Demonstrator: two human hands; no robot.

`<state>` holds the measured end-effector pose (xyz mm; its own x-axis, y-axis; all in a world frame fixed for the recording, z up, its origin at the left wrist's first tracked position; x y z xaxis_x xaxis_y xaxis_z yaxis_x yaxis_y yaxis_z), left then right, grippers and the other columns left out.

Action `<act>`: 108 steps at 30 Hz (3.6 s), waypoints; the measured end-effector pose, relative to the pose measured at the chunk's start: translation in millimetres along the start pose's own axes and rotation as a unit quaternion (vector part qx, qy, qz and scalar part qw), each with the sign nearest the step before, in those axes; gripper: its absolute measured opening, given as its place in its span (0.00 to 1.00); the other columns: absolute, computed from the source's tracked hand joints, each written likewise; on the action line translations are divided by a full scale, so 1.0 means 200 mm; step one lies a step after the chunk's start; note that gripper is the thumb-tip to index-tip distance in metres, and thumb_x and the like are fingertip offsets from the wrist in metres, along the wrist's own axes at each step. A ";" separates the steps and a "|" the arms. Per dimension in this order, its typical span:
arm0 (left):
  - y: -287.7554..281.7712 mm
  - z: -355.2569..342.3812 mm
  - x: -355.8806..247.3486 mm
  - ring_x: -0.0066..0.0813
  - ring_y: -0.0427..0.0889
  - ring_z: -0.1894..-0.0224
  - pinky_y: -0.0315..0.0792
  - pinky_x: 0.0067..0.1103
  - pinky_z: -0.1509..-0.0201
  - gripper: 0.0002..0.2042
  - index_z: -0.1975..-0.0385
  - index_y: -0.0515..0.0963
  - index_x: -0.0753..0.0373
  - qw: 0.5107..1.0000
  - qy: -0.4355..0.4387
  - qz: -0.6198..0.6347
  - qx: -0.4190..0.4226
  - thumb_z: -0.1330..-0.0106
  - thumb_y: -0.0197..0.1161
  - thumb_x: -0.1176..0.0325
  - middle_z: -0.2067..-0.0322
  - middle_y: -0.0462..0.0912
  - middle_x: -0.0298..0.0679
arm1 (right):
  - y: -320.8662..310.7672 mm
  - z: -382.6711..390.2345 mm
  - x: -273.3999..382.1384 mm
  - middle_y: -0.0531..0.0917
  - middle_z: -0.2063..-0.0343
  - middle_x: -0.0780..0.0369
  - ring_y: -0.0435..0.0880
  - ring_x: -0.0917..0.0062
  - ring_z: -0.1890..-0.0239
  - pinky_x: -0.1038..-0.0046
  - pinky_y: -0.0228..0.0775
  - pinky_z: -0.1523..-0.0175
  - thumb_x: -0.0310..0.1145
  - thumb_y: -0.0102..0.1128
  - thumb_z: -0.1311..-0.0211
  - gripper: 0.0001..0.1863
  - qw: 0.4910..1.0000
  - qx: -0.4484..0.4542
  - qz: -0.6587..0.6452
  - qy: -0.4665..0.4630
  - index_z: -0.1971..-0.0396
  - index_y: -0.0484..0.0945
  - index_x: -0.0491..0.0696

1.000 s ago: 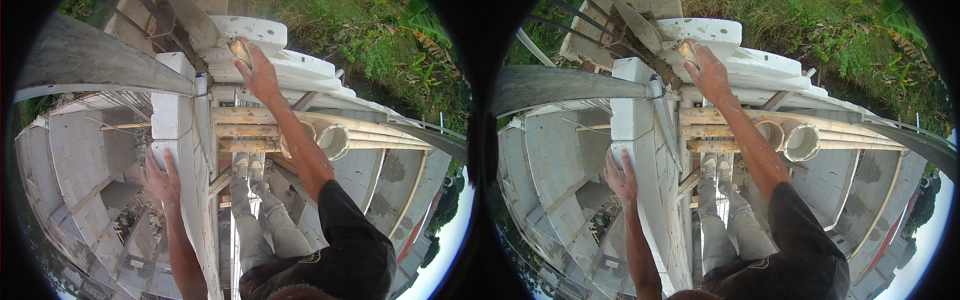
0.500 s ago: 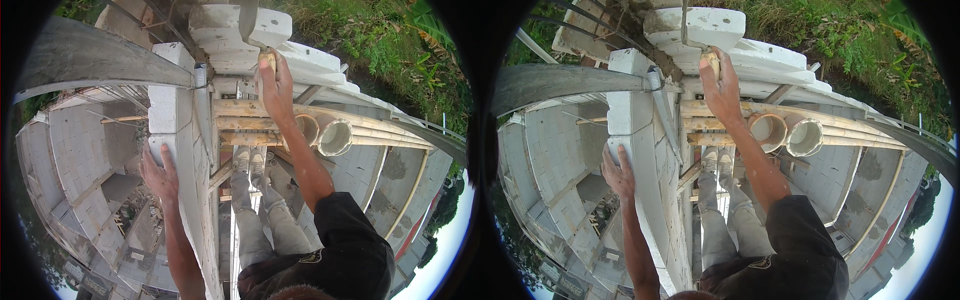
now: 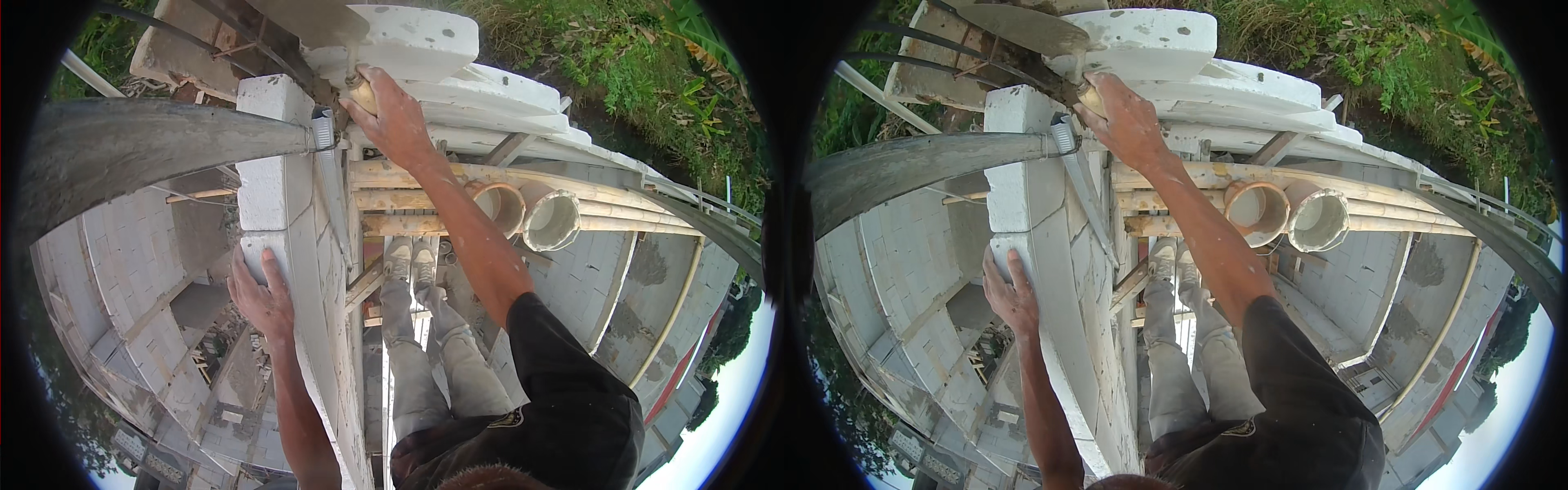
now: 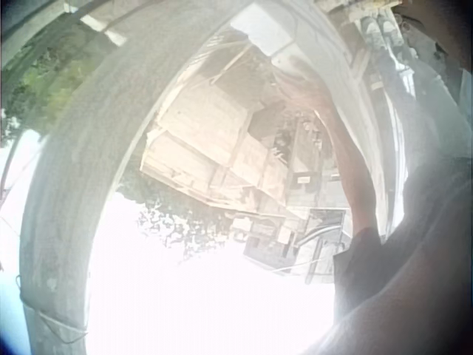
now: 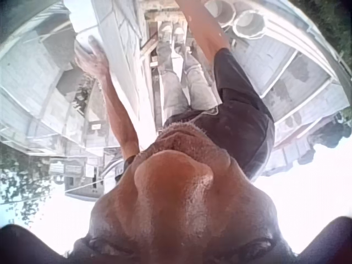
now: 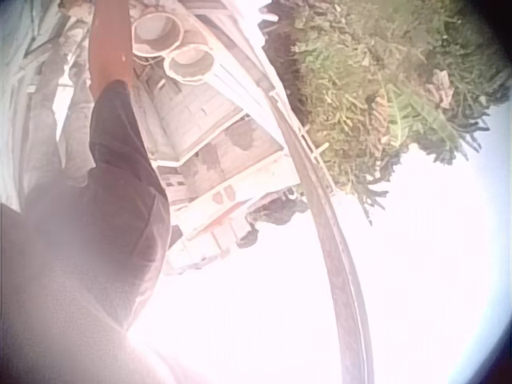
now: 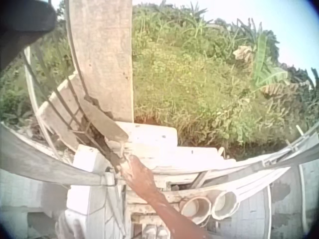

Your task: Applying mortar to lightweight concrete blocks with a trowel at a construction site.

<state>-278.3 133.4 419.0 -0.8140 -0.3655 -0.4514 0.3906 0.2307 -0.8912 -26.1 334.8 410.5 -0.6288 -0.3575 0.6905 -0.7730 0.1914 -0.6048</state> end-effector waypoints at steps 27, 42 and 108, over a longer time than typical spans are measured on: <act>0.01 0.01 0.04 0.54 0.74 0.47 0.60 0.43 0.37 0.26 0.42 0.69 0.70 0.999 -0.040 -0.014 0.017 0.29 0.54 0.54 0.51 0.79 0.53 | 0.12 0.00 -0.09 0.80 0.63 0.45 0.80 0.49 0.60 0.59 0.72 0.53 0.36 0.61 0.38 0.23 0.978 0.002 -0.170 0.124 0.47 0.66 0.43; 0.00 0.01 0.05 0.54 0.75 0.49 0.65 0.41 0.41 0.27 0.42 0.68 0.74 1.000 -0.009 0.001 0.012 0.28 0.52 0.53 0.51 0.77 0.57 | 0.15 1.12 -0.45 0.75 0.72 0.63 0.74 0.83 0.77 0.77 0.70 0.71 0.44 0.63 0.35 0.29 0.770 0.255 -0.347 0.470 0.44 0.66 0.40; 0.05 0.01 0.09 0.55 0.71 0.42 0.62 0.42 0.38 0.32 0.39 0.65 0.74 0.996 -0.066 -0.020 0.049 0.28 0.47 0.47 0.45 0.72 0.59 | 0.30 0.07 -0.08 0.77 0.75 0.67 0.77 0.88 0.81 0.85 0.73 0.82 0.41 0.60 0.35 0.14 0.489 0.354 -0.544 0.582 0.64 0.71 0.45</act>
<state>-288.2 126.4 401.7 -0.7688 -0.4901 -0.4109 0.4036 0.1265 -0.9061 -61.5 338.5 358.1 0.1827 0.9467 0.2651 -0.7394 -0.0454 0.6717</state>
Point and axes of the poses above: each hand's wrist, its own z-axis away from the middle knuckle, its own y-axis out of the palm, x = y × z, the point moved 9 cm from there along -z, towards the middle knuckle
